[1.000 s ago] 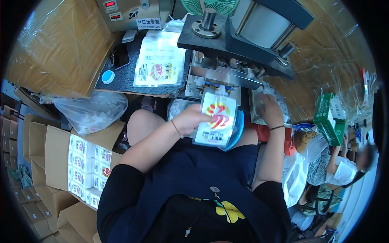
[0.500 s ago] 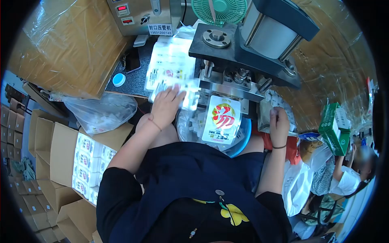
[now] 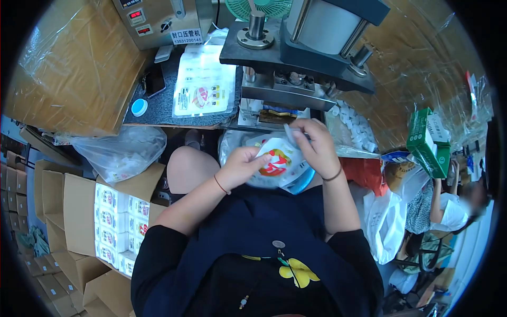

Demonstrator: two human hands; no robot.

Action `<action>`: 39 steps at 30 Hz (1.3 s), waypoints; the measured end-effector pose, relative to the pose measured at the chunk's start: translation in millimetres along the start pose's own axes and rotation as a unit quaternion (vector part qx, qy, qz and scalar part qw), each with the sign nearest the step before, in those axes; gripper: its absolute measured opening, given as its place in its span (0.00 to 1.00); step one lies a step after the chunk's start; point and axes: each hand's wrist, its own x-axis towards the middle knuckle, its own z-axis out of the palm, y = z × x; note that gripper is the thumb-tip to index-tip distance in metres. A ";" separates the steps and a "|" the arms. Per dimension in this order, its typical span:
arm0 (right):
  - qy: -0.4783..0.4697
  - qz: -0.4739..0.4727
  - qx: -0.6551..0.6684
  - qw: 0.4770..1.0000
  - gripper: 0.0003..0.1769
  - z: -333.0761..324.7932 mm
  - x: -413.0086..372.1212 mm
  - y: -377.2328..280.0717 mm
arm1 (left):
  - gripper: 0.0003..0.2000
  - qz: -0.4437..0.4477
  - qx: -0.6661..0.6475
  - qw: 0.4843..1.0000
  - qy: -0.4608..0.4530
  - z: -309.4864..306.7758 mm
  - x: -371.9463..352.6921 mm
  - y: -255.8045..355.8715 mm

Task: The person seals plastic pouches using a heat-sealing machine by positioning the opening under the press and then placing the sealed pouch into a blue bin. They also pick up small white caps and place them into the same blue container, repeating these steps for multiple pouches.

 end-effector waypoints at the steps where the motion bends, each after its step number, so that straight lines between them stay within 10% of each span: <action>1: -0.027 -0.009 -0.044 0.999 0.08 -7.5 -1.5 6.9 | 0.15 -0.017 -0.047 0.998 -0.028 6.3 0.0 -3.6; 5: -0.155 0.076 0.096 0.980 0.12 -25.4 -13.1 10.6 | 0.13 -0.098 -0.162 0.974 -0.127 25.2 -1.0 -3.0; 10: 0.017 0.136 -0.314 0.939 0.17 -56.6 -28.0 76.6 | 0.15 -0.105 -0.222 0.964 -0.107 18.9 12.1 -6.7; 17: -0.091 0.234 -0.402 0.881 0.18 -56.6 -44.2 129.8 | 0.19 -0.119 -0.252 0.960 -0.035 -13.3 51.7 8.3; 20: -0.078 0.245 -0.384 0.887 0.18 -57.1 -45.9 133.0 | 0.25 0.033 0.117 0.975 0.186 -34.5 57.2 -1.7; 22: -0.032 0.216 -0.348 0.912 0.18 -58.1 -52.1 134.2 | 0.32 0.218 0.321 0.845 0.368 -73.9 58.8 13.5; 24: 0.037 0.157 -0.286 0.945 0.18 -60.3 -62.1 134.9 | 0.35 0.241 0.594 0.664 0.386 -104.8 46.6 37.8; 28: 0.097 0.141 -0.145 0.975 0.13 -70.4 -59.2 89.1 | 0.30 0.201 0.720 0.640 0.178 -111.5 12.1 14.0; 32: 0.047 0.180 -0.111 0.976 0.10 -56.0 -47.8 48.1 | 0.14 0.217 0.512 0.778 0.292 -113.8 1.7 -1.3; 35: 0.028 0.051 -0.045 0.997 0.09 -14.9 -37.5 33.7 | 0.09 0.121 0.228 0.949 0.182 -83.3 -3.6 17.4; 37: -0.001 0.064 0.050 0.997 0.08 -7.6 -22.8 11.6 | 0.11 0.047 0.077 0.991 0.103 -60.2 -1.9 9.8; 39: 0.036 0.093 0.113 0.989 0.09 -0.2 -11.5 5.1 | 0.11 0.070 0.234 0.965 0.099 -39.3 -1.1 5.4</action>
